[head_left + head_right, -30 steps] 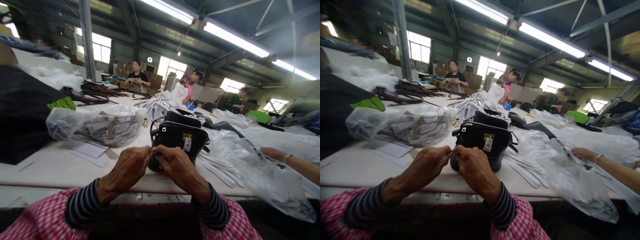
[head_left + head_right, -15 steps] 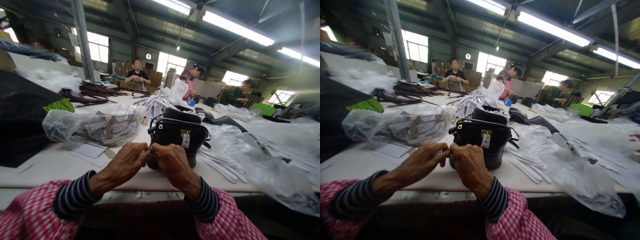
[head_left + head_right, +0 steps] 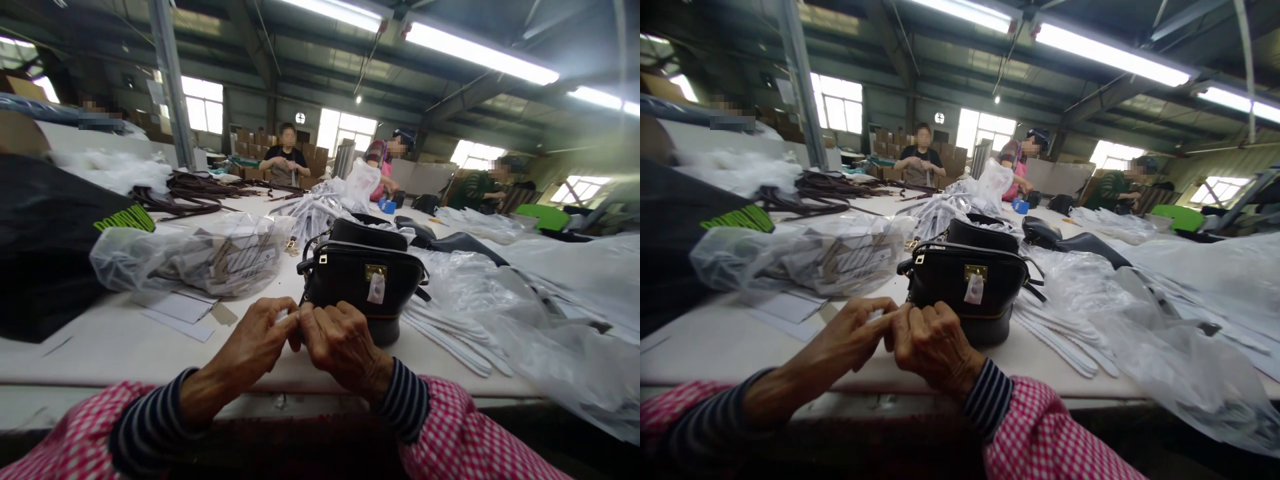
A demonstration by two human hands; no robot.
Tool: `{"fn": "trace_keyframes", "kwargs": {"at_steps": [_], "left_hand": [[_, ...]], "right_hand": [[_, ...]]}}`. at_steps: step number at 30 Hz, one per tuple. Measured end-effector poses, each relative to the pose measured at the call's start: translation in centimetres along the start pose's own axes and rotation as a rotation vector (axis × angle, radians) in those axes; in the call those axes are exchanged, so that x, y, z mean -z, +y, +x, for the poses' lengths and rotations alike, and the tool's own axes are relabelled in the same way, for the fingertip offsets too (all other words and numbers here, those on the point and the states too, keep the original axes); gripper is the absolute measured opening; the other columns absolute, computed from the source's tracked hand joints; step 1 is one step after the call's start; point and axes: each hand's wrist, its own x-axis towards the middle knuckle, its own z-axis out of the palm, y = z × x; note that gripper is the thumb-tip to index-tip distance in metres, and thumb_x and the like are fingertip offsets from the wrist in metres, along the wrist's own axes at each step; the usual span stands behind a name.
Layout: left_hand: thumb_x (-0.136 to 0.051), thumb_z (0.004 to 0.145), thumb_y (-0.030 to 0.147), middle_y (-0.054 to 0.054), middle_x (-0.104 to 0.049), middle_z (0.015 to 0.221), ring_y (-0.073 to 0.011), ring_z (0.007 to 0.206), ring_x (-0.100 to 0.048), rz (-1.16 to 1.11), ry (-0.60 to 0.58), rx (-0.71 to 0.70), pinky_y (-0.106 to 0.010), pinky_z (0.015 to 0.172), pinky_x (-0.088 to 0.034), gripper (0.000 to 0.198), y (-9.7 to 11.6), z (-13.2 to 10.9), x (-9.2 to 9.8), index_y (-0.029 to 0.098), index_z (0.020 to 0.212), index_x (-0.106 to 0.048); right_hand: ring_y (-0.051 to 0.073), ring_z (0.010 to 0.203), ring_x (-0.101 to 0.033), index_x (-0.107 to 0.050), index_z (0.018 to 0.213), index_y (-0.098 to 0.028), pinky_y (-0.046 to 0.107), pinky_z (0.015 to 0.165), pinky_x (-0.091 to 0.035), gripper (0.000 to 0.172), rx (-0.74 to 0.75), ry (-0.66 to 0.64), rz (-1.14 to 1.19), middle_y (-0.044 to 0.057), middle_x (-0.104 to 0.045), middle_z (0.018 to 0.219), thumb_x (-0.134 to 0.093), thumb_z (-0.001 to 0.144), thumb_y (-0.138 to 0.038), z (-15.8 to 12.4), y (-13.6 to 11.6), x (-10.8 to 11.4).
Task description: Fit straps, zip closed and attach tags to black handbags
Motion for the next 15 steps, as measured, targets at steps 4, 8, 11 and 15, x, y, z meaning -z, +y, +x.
{"fn": "trace_keyframes", "kwargs": {"at_steps": [4,8,11,15], "left_hand": [[-0.041,0.096,0.033,-0.001,-0.062,0.063,-0.0133,0.057,-0.054,0.243,0.101,-0.184,-0.026,0.059,-0.039,0.036,-0.7,-0.1,-0.2,0.018,0.066,-0.055],[-0.039,0.098,0.020,-0.001,-0.062,0.070,-0.0149,0.059,-0.055,0.527,0.239,-0.384,-0.028,0.059,-0.036,0.024,-2.4,-0.1,-0.8,0.019,0.079,-0.053],[-0.039,0.095,0.006,0.000,-0.055,0.066,-0.0164,0.053,-0.052,0.847,0.376,-0.585,-0.032,0.053,-0.029,0.025,-3.7,-0.2,-1.3,0.021,0.077,-0.049],[-0.043,0.086,-0.005,0.000,-0.051,0.068,-0.0196,0.055,-0.051,1.139,0.481,-0.754,-0.035,0.053,-0.029,0.029,-4.2,-0.4,-1.7,0.022,0.078,-0.045]], "right_hand": [[0.018,0.053,-0.055,-0.060,0.096,-0.010,0.036,0.053,-0.027,0.022,0.020,-0.069,0.002,0.002,-0.059,0.064,-0.039,0.102,-0.015,0.6,-0.1,-0.3],[0.017,0.056,-0.062,-0.053,0.123,-0.011,0.033,0.053,-0.028,0.028,-0.143,-0.343,0.081,0.001,-0.067,0.068,-0.051,0.094,-0.008,1.4,0.4,0.9],[0.020,0.060,-0.067,-0.041,0.143,-0.017,0.032,0.053,-0.024,0.056,-0.260,-0.558,0.152,0.001,-0.071,0.072,-0.062,0.091,-0.018,2.4,1.7,2.5],[0.023,0.076,-0.069,-0.056,0.127,-0.024,0.033,0.056,-0.021,0.035,-0.201,-0.692,0.298,0.003,-0.073,0.085,-0.061,0.092,-0.022,3.7,3.3,3.9]]}}
